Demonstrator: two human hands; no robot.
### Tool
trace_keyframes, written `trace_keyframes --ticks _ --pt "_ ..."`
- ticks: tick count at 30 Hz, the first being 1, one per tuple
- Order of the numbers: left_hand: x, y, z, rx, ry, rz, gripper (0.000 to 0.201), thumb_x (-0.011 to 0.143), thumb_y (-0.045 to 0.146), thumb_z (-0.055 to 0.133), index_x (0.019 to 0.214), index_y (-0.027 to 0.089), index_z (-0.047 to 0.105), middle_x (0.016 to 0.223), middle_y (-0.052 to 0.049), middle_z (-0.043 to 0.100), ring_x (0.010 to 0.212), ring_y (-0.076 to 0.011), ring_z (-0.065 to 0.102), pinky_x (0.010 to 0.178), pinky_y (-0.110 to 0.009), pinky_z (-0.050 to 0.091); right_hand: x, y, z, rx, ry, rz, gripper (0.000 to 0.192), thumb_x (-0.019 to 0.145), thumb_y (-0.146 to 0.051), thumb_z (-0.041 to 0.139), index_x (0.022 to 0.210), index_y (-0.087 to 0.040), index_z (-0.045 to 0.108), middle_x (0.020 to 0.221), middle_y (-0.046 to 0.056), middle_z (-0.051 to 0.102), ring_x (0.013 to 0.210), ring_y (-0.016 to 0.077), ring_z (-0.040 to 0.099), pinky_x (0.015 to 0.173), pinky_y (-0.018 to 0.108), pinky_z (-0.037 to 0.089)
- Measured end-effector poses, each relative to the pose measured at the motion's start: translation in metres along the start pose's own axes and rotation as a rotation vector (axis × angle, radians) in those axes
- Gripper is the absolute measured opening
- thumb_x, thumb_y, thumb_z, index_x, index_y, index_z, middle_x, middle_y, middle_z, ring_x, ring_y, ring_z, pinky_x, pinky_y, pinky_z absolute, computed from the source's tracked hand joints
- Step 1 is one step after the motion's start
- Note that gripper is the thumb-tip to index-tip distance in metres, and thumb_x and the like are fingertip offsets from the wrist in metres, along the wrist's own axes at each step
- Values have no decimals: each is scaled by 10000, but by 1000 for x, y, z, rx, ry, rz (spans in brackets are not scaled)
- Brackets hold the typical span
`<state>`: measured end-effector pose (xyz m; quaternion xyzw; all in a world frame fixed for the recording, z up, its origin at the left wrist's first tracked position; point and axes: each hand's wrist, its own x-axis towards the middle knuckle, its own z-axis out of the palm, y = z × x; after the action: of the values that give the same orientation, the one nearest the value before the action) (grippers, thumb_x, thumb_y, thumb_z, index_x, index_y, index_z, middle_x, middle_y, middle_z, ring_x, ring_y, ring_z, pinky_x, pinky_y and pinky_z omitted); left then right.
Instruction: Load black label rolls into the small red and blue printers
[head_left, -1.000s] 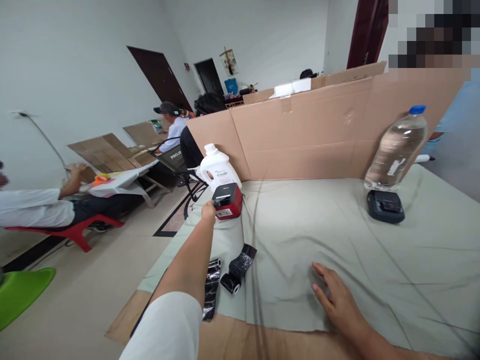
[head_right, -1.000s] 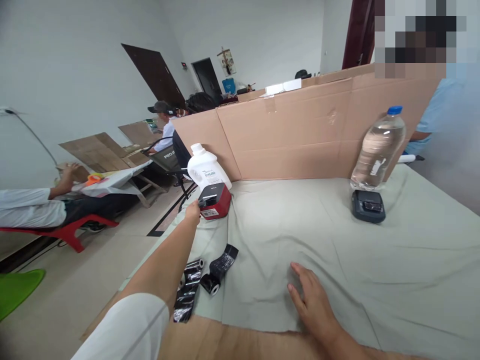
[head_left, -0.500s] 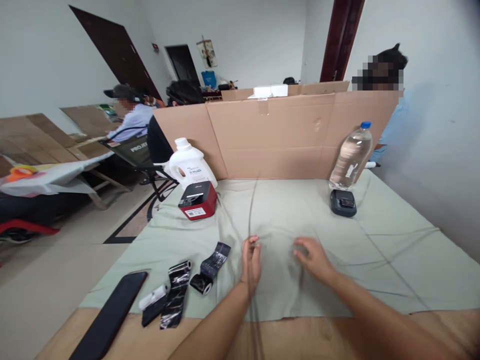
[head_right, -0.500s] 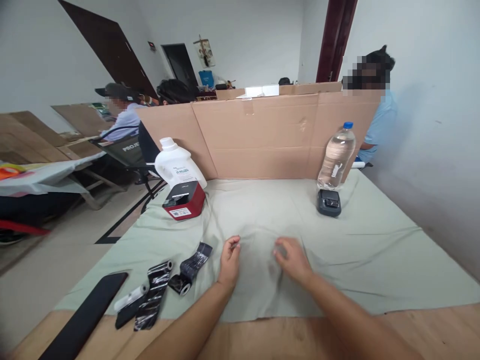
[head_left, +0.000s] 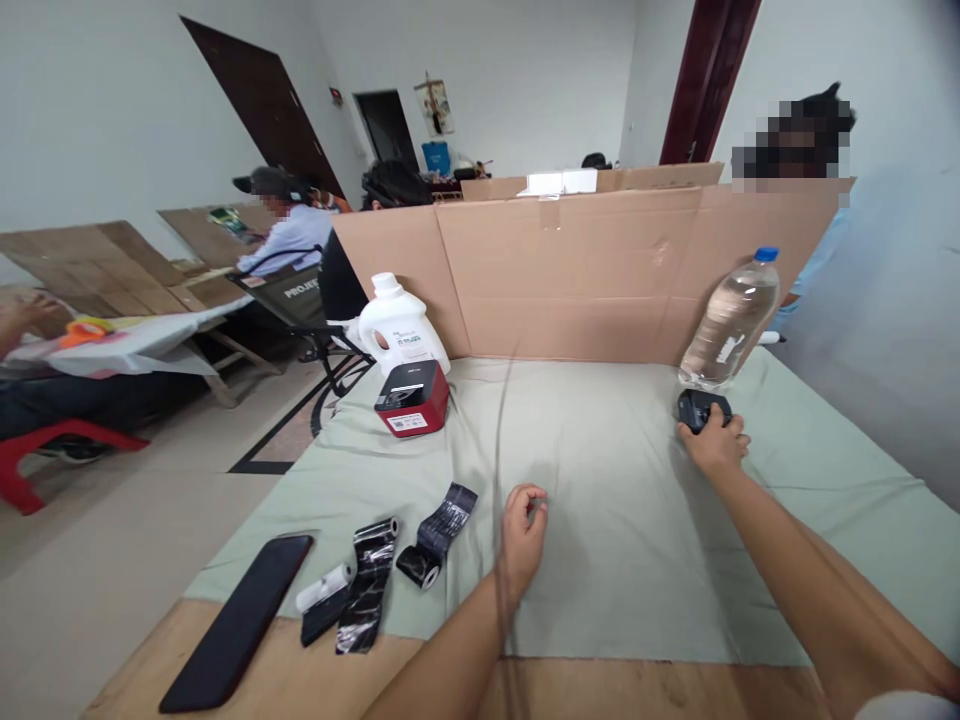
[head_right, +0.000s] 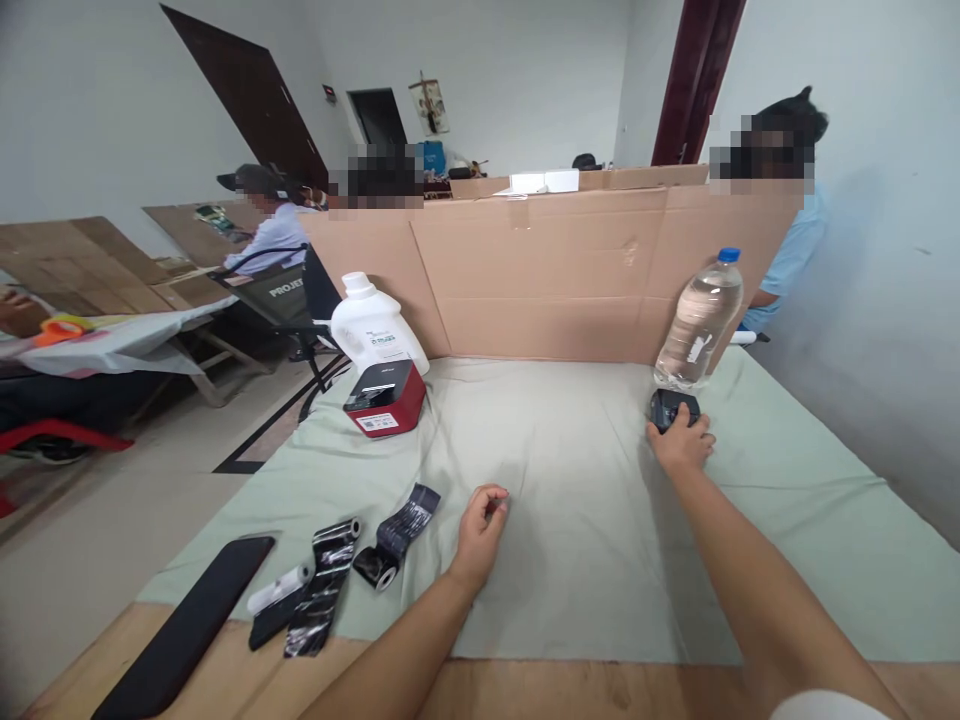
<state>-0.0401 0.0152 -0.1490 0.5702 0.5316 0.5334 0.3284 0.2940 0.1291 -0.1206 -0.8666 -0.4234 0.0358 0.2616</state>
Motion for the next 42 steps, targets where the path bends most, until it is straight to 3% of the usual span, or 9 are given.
trace_keyframes --ticks 5,9,11,14,19,26,30,35,42 --pt "-3 0 -1 -183 -60 -80 273 847 373 600 1028 169 618 1018 -94 615 901 -192 589 811 -327 468 -77 -26 -4 249 9 -415 757 782 -526 538 1400 -106 412 1351 232 413 1256 396 410 1032 549 348" --pt "-6 4 -1 -602 -314 -266 643 839 567 580 1377 245 435 1381 -150 480 976 -223 626 777 -348 506 -173 -52 -15 311 -6 -760 689 847 -500 519 1441 -192 354 1445 191 329 1273 375 394 1025 566 369" --pt "-8 5 -2 -817 -389 -332 779 822 640 554 1473 304 287 1474 -131 403 1107 -255 596 873 -390 497 -215 -63 -19 297 -31 -849 679 849 -458 547 1449 -207 352 1485 184 281 1253 387 402 1010 585 375" --pt "-6 2 -6 -928 -303 -380 885 789 649 589 1506 286 218 1479 -112 419 1284 -278 482 1043 -414 404 -252 -71 -17 319 -128 -847 649 835 -389 583 1432 -221 392 1495 174 266 1246 391 411 987 591 399" --pt "5 -3 -19 -675 -212 -324 956 686 326 790 1490 241 280 1527 -88 356 1395 -298 335 1164 -404 246 -242 -68 1 636 -289 -664 397 889 -429 515 1235 -238 547 1318 140 483 1208 307 483 1004 536 428" --pt "3 2 -16 -727 -428 -328 950 693 313 778 1495 217 279 1496 -111 407 1372 -323 372 1156 -445 253 -228 -57 26 962 -570 -442 823 872 -499 554 1516 -221 124 1544 142 282 1391 275 348 1131 477 322" --pt "5 1 -12 -782 -382 -389 794 738 378 730 1439 214 395 1499 -88 413 1406 -300 324 1156 -397 256 -225 -53 28 1021 -652 -379 873 850 -523 581 1524 -220 116 1579 117 229 1451 265 235 1185 463 212" --pt "9 0 -11 -856 -337 -571 633 776 417 656 1346 228 455 1195 -74 654 1094 -263 607 889 -371 484 -216 -53 23 1048 -747 -331 874 836 -526 594 1513 -211 140 1518 140 347 1378 277 376 1148 483 289" --pt "14 4 -14 -785 -397 -585 492 750 472 689 1127 178 575 892 -44 680 735 -162 628 648 -259 475 -219 -53 23 995 -697 -406 875 856 -536 554 1511 -187 91 1513 162 340 1374 266 383 1138 465 313"
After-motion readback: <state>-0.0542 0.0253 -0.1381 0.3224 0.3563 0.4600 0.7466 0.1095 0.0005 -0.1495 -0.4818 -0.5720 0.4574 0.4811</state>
